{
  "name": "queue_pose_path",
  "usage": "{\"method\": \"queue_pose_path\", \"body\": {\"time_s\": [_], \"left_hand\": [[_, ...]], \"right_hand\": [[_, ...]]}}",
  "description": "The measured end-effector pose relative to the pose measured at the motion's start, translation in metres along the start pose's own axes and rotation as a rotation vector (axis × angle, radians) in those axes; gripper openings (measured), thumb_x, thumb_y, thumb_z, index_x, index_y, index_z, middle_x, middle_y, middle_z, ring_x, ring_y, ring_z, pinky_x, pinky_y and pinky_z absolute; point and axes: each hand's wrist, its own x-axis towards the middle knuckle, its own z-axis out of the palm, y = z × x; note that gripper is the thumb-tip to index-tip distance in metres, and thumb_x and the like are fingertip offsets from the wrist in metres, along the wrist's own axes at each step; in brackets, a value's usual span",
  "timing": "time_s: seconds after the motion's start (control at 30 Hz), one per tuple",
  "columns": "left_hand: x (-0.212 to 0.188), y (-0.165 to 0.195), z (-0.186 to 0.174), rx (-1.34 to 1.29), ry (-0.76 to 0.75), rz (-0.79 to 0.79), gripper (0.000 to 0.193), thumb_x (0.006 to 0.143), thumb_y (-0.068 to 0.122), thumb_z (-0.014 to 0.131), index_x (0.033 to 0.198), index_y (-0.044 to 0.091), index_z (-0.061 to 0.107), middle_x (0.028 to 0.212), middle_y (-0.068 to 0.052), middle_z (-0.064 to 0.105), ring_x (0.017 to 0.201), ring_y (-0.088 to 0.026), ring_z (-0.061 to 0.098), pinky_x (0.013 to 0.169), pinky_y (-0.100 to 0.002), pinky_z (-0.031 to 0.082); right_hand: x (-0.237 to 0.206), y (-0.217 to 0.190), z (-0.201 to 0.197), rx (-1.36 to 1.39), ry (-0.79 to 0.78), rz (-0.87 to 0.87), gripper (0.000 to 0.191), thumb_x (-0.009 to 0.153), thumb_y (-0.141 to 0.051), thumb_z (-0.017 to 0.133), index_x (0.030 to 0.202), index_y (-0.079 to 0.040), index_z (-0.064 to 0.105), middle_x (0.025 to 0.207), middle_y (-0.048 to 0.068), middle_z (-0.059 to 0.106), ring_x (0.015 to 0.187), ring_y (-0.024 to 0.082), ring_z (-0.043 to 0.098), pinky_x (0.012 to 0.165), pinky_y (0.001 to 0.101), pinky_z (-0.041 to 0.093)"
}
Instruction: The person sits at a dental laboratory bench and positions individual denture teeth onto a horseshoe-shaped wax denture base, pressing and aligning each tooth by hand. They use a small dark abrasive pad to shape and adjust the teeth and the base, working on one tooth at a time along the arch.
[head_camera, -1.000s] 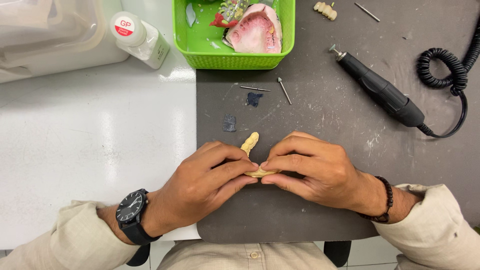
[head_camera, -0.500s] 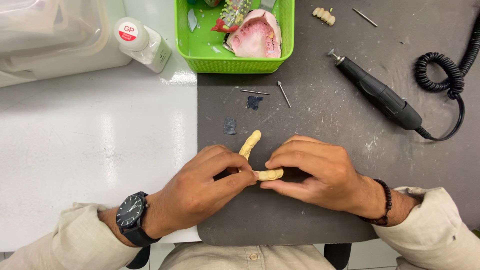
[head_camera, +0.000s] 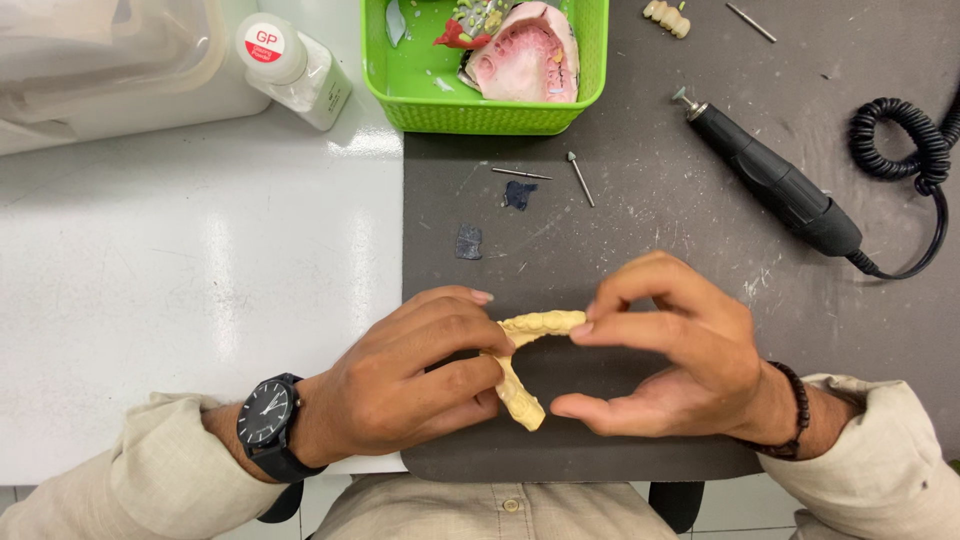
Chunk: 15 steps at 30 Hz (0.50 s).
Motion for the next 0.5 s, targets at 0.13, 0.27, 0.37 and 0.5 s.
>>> {"method": "queue_pose_path", "body": {"time_s": [0.13,0.27,0.37,0.5], "left_hand": [[-0.0019,-0.0004,0.0036,-0.122,0.021,-0.036,0.029,0.088,0.006,0.086,0.104,0.000,0.063,0.121,-0.012,0.069,0.109,-0.028,0.072,0.110,-0.046,0.059],[-0.0007,-0.0010,0.0058,-0.064,0.074,-0.131,0.029,0.085,0.005,0.086,0.106,0.004,0.066,0.125,-0.013,0.069,0.113,-0.029,0.074,0.101,-0.037,0.062],[0.0017,-0.0013,0.0056,0.012,0.096,-0.212,0.036,0.081,0.008,0.087,0.111,0.005,0.067,0.126,-0.015,0.066,0.111,-0.028,0.071,0.094,-0.035,0.061],[0.0047,-0.0029,0.0063,0.176,0.144,-0.204,0.041,0.079,0.016,0.092,0.112,0.007,0.069,0.117,-0.009,0.068,0.108,-0.028,0.067,0.093,-0.038,0.055]], "right_hand": [[-0.0003,-0.0008,0.0068,-0.005,-0.040,-0.026,0.037,0.082,-0.010,0.088,0.112,-0.002,0.068,0.109,0.016,0.072,0.093,0.023,0.075,0.078,0.0320,0.064],[-0.0035,-0.0007,0.0061,-0.044,-0.018,-0.071,0.038,0.081,-0.009,0.091,0.111,-0.002,0.068,0.101,0.011,0.072,0.085,0.019,0.073,0.073,0.0297,0.062],[-0.0050,-0.0009,0.0057,-0.133,0.015,-0.085,0.039,0.081,-0.008,0.093,0.110,-0.002,0.068,0.097,0.010,0.070,0.082,0.019,0.071,0.071,0.0300,0.060],[-0.0043,-0.0017,0.0057,-0.217,0.025,-0.066,0.039,0.079,-0.006,0.094,0.109,-0.001,0.069,0.093,0.009,0.069,0.080,0.020,0.070,0.067,0.0298,0.058]]}}
